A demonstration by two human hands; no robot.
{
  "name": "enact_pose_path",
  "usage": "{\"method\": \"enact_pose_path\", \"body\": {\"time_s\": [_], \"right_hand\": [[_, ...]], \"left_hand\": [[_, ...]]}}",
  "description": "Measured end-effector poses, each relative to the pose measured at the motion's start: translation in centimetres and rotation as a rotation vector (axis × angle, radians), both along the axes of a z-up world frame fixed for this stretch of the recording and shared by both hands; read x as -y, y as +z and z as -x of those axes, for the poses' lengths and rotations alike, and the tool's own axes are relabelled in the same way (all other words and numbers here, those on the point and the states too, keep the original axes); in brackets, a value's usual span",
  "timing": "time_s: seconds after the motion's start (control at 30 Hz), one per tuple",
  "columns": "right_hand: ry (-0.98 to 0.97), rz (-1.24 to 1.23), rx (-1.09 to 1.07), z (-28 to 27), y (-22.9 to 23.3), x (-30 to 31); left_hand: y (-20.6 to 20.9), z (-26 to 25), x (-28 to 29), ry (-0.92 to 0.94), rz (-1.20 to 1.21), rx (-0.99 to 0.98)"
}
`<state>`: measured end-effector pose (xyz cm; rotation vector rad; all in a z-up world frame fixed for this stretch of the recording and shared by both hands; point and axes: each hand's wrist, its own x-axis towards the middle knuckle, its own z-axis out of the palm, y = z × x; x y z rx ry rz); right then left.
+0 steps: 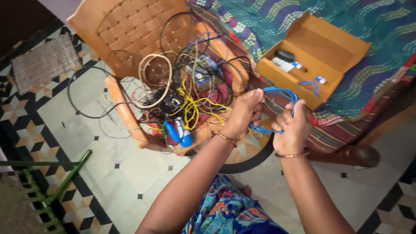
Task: The person untangles a pile of mixed cables on a chair, coils them by hand, and places the coiled bundles into a cardboard box. The person handles blue and beige cables, separating them from the tangle and organizing them into neat loops before storing them.
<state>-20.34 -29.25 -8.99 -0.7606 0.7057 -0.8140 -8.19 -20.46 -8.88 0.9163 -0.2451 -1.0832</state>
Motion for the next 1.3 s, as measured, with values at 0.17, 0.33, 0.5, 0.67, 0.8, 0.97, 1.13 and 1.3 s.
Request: {"method": "enact_pose_path", "body": {"time_s": [0.17,0.33,0.5,0.67,0.8,0.97,1.13,1.3], "right_hand": [[0.024,-0.076,-0.087,2.6,-1.6,6.5],[0.185,-0.138,-0.052,4.3,-4.0,11.9],[0.163,-0.055,-0.096,4.5,-6.3,17.5],[0.214,0.130,-0.217,5.4,-7.3,23.6],[0.241,0.354,-0.292,5.6,-9.1,27.1],[0.150,0.418,-0.483,4.7,-15.3,33.4],[0.194,0.538,-0.885,3.6,-23.3,39.8],[0.213,1.159,-1.041,2.7,-30.9,43.5]], "left_hand": [[-2.6,2.1,4.2,0.048,-0.021,0.354],[-4.5,1.3,7.5,-0.081,-0.293,0.266],[-6.4,-0.7,12.9,-0.176,-0.317,0.181],[-8.6,-1.2,20.4,-0.108,-0.387,0.200],[-11.3,-1.8,25.7,-0.090,-0.482,0.230],[-18.5,-3.0,33.0,-0.180,-0.625,0.613],[-24.4,-3.9,38.6,-0.316,-0.855,1.045],[-27.4,-3.2,41.3,-0.352,-1.146,1.308]]}}
